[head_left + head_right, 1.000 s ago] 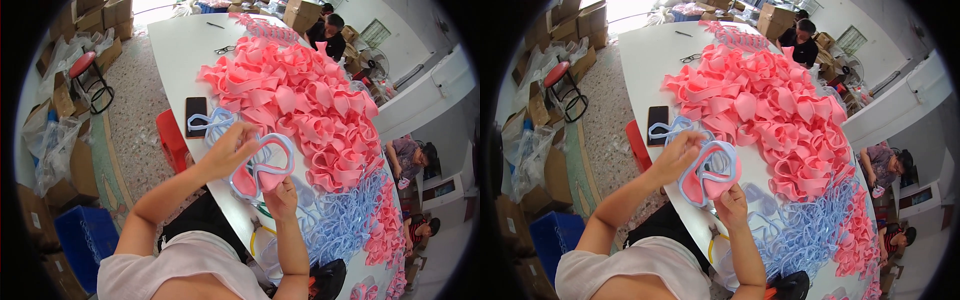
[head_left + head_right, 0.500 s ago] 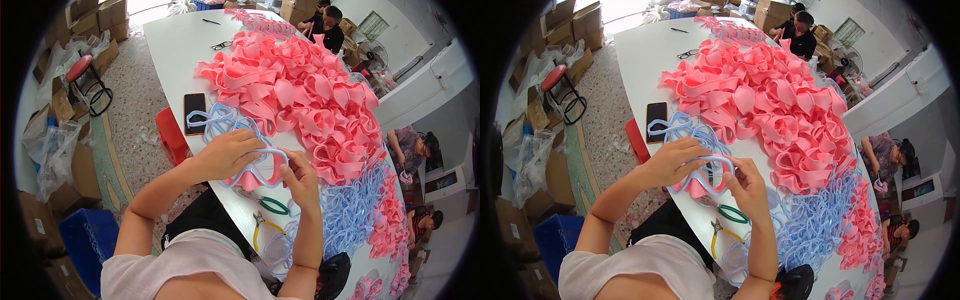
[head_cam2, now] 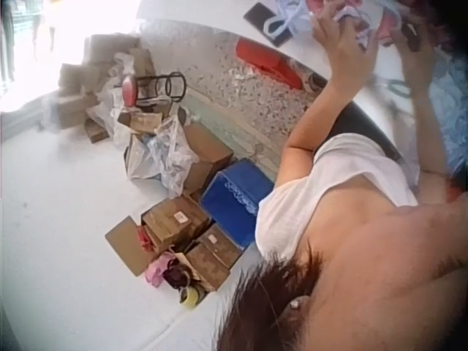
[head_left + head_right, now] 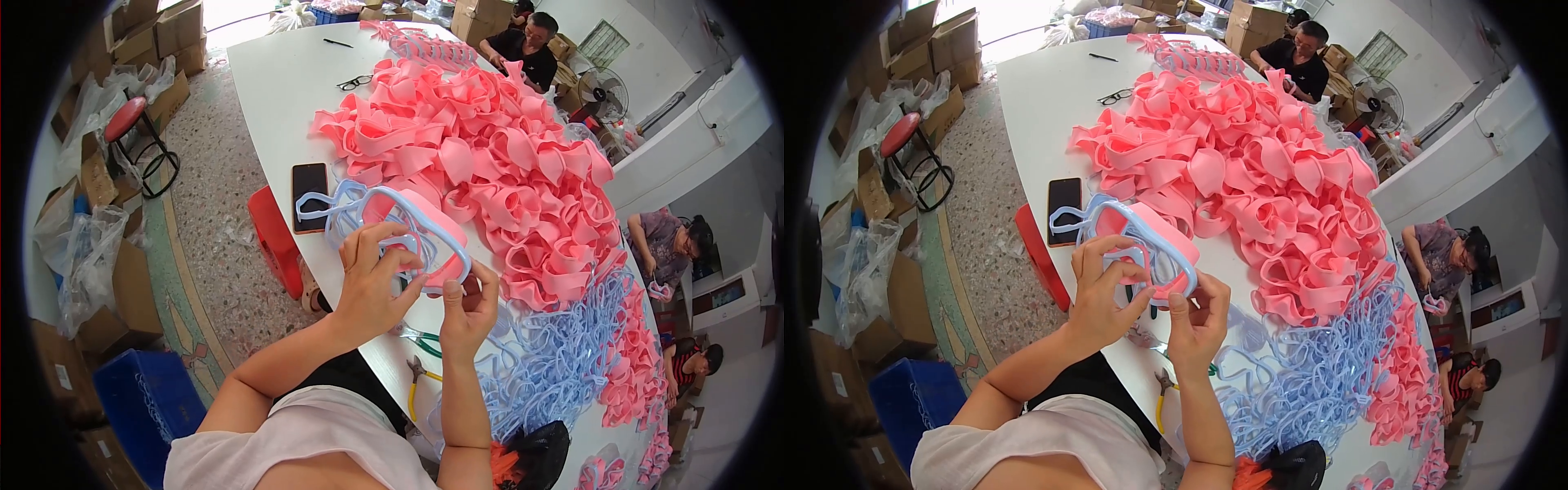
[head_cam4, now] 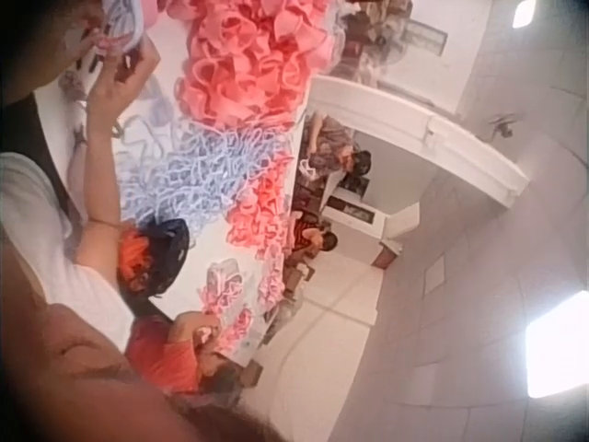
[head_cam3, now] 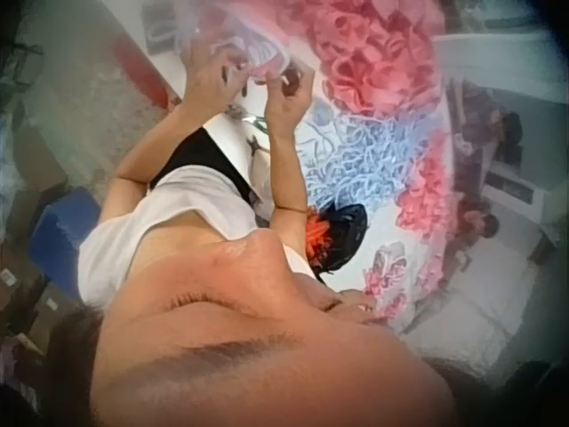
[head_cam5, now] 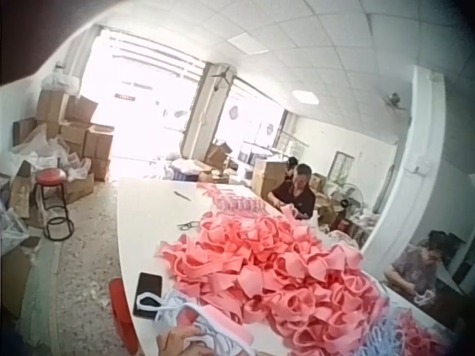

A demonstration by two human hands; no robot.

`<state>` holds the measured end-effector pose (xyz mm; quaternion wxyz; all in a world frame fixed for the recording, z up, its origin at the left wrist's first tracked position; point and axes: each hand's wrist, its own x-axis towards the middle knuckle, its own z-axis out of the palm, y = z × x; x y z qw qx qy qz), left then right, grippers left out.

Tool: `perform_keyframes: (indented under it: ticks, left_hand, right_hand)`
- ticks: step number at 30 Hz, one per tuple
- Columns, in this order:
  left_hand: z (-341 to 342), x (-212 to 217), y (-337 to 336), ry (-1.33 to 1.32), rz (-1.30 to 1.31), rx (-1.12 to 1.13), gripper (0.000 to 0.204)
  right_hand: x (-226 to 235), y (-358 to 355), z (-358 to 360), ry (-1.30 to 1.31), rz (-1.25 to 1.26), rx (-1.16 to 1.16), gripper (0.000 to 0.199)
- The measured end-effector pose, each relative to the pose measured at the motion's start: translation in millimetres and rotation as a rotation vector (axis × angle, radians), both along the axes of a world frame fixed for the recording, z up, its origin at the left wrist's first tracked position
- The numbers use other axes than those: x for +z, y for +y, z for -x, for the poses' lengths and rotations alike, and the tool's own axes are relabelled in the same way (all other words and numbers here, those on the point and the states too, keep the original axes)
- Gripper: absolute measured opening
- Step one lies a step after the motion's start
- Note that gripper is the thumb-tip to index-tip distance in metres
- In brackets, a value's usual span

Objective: The recorder is attaching fabric components and straps to pink swimming goggles at a manufacturing workstation.

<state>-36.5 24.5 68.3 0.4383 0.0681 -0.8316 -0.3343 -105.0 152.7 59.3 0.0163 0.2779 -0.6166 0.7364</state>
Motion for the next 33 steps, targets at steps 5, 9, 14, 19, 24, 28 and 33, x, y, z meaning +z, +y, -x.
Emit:
perform_keyframes:
  ticks: [5, 9, 14, 19, 24, 28, 33]
  left_hand:
    - [4, -6, 4, 0.036, -0.001, 0.004, 0.022]
    - [8, -21, 5, 0.150, 0.098, 0.007, 0.025]
    - [6, -29, 0, 0.230, 0.166, -0.028, 0.026]
    - [6, -9, 2, 0.144, 0.081, 0.056, 0.025]
    - [3, -4, 2, 0.084, 0.062, 0.086, 0.023]
    - [8, -15, 3, 0.143, 0.061, 0.071, 0.027]
    - [2, -26, 2, 0.256, 0.104, 0.013, 0.030]
  right_hand:
    - [-8, -1, -4, 0.113, 0.003, -0.050, 0.033]
    - [-6, -3, -9, 0.105, 0.038, -0.037, 0.033]
    - [-5, -1, -6, 0.016, 0.128, -0.084, 0.038]
    - [-7, -4, -11, 0.112, 0.075, -0.147, 0.039]
    - [-10, -7, -25, 0.198, 0.015, -0.185, 0.039]
    - [-14, -6, -25, 0.214, -0.007, -0.184, 0.039]
    - [-10, -9, -23, 0.217, 0.043, -0.193, 0.040]
